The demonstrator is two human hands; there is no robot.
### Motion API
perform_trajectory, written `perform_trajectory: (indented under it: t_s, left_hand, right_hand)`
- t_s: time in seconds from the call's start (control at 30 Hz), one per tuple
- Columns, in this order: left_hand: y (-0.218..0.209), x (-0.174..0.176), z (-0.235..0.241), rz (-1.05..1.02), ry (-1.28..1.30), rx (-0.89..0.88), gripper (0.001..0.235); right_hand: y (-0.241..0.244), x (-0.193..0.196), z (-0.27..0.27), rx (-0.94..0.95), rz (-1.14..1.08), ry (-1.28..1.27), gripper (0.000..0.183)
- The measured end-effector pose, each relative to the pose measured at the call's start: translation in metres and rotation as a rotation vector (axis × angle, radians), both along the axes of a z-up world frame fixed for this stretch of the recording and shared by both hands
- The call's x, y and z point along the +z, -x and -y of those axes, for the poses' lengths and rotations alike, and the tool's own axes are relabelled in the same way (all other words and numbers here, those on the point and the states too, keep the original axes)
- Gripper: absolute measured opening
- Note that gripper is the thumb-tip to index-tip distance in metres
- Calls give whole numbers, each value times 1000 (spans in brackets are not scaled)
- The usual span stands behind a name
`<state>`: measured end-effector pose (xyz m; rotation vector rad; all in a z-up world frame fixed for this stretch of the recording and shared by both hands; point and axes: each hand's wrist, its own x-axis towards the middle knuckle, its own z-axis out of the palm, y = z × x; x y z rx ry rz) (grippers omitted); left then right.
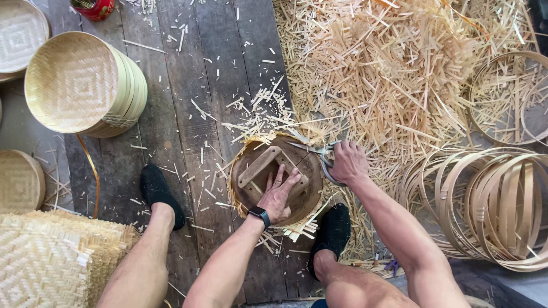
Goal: The person sits on the floor and repeatedly places a woven bamboo mat into a circular wooden mold, then uses shears to trim the excess mat around the rim. The person stacks finished baskets and continues the process with additional mats.
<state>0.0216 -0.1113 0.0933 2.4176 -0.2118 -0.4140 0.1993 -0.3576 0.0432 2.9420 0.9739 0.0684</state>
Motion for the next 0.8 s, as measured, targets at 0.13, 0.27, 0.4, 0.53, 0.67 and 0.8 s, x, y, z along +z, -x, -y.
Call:
perform_trajectory:
  t_s: [0.13, 0.27, 0.4, 0.53, 0.67, 0.8]
  left_hand:
    - [4, 8, -7, 13, -19, -28, 108]
    - [-8, 12, 13, -231, 35, 471, 112]
    - [-31, 4, 51, -224, -242, 537, 119]
    - [-28, -6, 49, -108, -292, 490, 119]
    - [-11, -13, 33, -34, -277, 295, 121]
    - [-9, -18, 33, -92, -308, 215, 124]
  right_hand:
    - [-7, 16, 24, -86, -353, 138, 33]
    - [3, 33, 39, -145, -408, 171, 43]
    - [2, 36, -7, -18, -156, 121, 74]
    - [-6, 42, -24, -51, -260, 164, 51]
    - [-3, 54, 14, -148, -570, 219, 44]
    - [11, 45, 7, -102, -287, 159, 59]
